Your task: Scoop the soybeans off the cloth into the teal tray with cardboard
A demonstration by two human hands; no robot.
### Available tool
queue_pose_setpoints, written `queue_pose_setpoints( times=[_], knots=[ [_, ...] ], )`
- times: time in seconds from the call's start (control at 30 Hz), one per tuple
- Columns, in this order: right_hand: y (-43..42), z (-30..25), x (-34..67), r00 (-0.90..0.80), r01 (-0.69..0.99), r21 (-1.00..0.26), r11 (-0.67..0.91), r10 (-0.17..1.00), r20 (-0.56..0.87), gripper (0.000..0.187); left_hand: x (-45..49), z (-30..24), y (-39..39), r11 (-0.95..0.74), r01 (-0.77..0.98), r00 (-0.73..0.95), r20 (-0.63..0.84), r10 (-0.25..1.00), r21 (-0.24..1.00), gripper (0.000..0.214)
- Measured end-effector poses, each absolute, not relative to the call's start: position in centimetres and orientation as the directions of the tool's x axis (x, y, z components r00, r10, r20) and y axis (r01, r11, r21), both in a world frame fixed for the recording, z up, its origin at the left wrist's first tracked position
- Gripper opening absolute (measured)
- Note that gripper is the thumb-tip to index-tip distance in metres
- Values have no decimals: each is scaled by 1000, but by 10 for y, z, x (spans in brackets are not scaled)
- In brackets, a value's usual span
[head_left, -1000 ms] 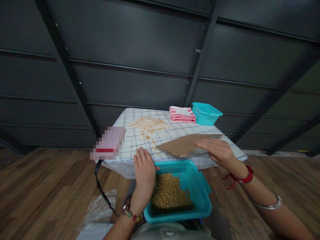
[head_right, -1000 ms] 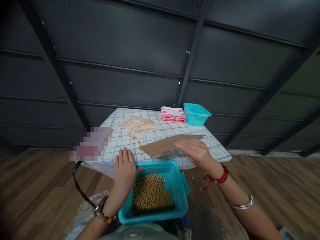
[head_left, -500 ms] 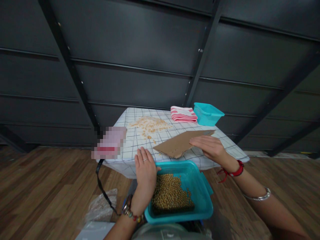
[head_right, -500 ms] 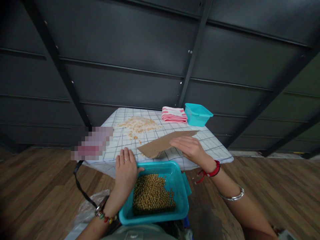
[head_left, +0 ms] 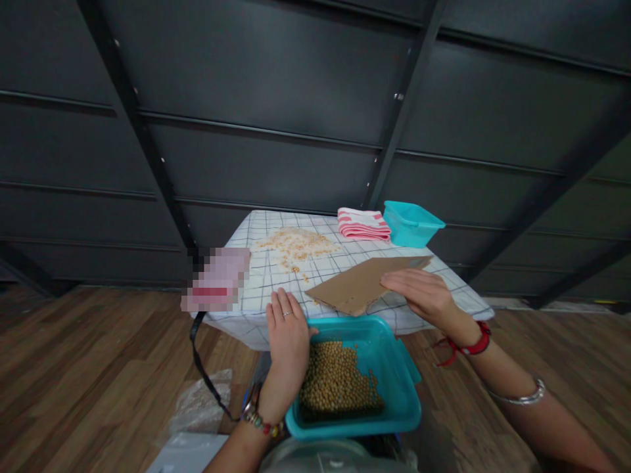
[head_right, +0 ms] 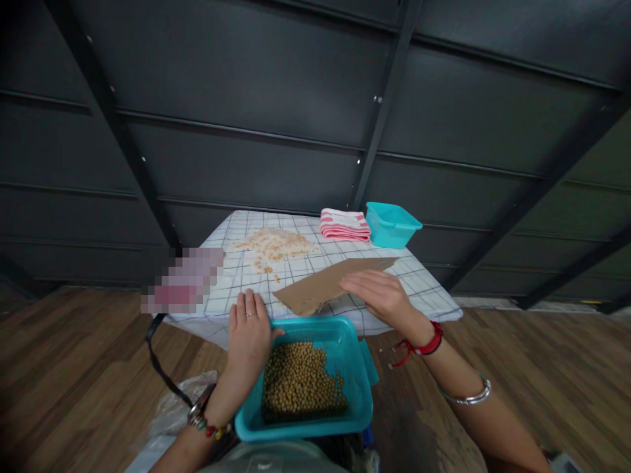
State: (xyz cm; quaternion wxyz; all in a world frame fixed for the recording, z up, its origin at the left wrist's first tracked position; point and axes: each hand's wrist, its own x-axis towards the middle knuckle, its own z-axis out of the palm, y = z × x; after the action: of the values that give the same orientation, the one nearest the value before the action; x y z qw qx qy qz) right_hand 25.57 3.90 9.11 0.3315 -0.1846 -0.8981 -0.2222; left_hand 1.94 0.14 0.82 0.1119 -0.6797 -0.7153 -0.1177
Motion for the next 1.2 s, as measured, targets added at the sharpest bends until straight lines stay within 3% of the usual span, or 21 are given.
queue_pose_setpoints(
  times=[0.37,0.63,1.2],
  knots=[
    [16,95,272,-730,481,261,837,218,647,42,18,0,3,44,999,-36,373,927,-14,58],
    [15,92,276,-718,486,268,832,205,665,42,19,0,4,34,998,-51,350,935,55,59],
    [-10,105,288,-735,510,245,825,269,623,36,19,4,2,39,999,-39,365,930,5,57]
  ],
)
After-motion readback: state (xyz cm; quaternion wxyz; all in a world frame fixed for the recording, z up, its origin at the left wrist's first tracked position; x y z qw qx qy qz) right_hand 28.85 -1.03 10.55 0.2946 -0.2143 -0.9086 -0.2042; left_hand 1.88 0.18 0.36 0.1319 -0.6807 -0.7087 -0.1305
